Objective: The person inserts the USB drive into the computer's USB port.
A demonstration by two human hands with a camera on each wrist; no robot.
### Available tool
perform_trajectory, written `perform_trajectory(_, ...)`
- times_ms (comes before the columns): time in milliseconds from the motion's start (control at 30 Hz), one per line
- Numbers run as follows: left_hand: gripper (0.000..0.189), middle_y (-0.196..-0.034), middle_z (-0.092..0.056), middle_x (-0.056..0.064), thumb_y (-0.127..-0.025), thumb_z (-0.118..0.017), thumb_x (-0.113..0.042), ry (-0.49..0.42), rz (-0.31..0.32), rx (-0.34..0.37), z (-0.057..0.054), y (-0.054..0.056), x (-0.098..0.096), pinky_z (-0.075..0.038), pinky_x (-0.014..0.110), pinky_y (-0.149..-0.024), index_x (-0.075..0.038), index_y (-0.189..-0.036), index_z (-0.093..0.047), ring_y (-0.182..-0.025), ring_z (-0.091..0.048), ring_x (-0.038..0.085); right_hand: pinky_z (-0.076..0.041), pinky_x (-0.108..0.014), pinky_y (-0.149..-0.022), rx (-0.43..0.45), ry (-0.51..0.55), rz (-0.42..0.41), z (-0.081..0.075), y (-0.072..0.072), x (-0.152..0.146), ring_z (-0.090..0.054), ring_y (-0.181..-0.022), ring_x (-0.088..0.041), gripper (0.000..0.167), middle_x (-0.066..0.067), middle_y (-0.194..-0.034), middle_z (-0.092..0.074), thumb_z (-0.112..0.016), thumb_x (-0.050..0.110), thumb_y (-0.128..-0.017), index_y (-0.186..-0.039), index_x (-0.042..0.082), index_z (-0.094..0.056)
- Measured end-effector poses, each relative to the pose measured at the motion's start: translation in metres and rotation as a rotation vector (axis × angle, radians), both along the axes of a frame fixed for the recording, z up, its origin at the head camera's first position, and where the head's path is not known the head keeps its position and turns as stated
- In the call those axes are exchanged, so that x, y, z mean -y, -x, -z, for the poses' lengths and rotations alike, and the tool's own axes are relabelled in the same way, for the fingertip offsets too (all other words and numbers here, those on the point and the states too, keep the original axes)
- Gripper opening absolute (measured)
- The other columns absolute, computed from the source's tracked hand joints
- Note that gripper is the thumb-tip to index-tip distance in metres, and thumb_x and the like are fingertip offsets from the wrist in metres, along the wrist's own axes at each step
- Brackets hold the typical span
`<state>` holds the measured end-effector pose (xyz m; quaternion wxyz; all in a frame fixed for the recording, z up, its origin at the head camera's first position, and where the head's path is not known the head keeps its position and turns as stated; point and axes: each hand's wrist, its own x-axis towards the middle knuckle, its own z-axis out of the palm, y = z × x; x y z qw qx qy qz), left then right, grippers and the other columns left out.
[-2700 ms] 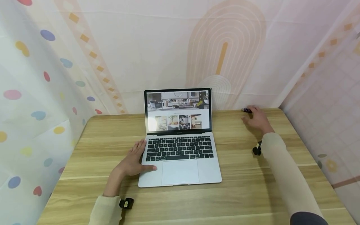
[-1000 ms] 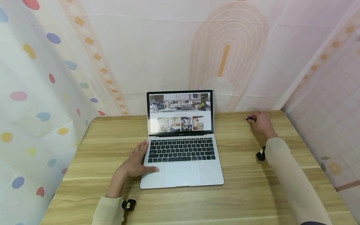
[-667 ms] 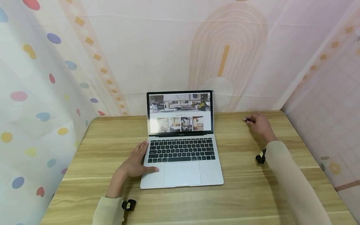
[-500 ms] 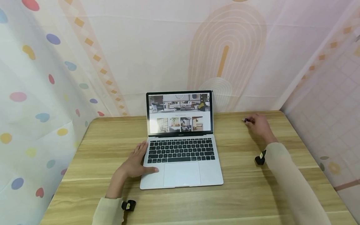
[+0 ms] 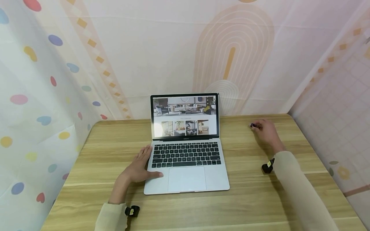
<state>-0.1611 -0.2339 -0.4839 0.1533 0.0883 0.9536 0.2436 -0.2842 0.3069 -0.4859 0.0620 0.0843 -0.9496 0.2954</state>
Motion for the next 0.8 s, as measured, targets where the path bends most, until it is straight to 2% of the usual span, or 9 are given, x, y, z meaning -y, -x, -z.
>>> perform_trajectory(800,0.133,-0.172,-0.004,0.022,-0.075,-0.082,-0.064,-0.012,0.008,-0.009,0.002,-0.001,0.003,-0.007,0.064,-0.129,0.000,-0.164,-0.007,-0.159,-0.001,0.046,-0.054,-0.061,-0.089,-0.064,0.041,0.002,0.003,-0.018,0.010,-0.063,-0.105,-0.047,0.027,-0.030,-0.118,-0.064,-0.064,0.008,-0.101,-0.124,-0.005,-0.067)
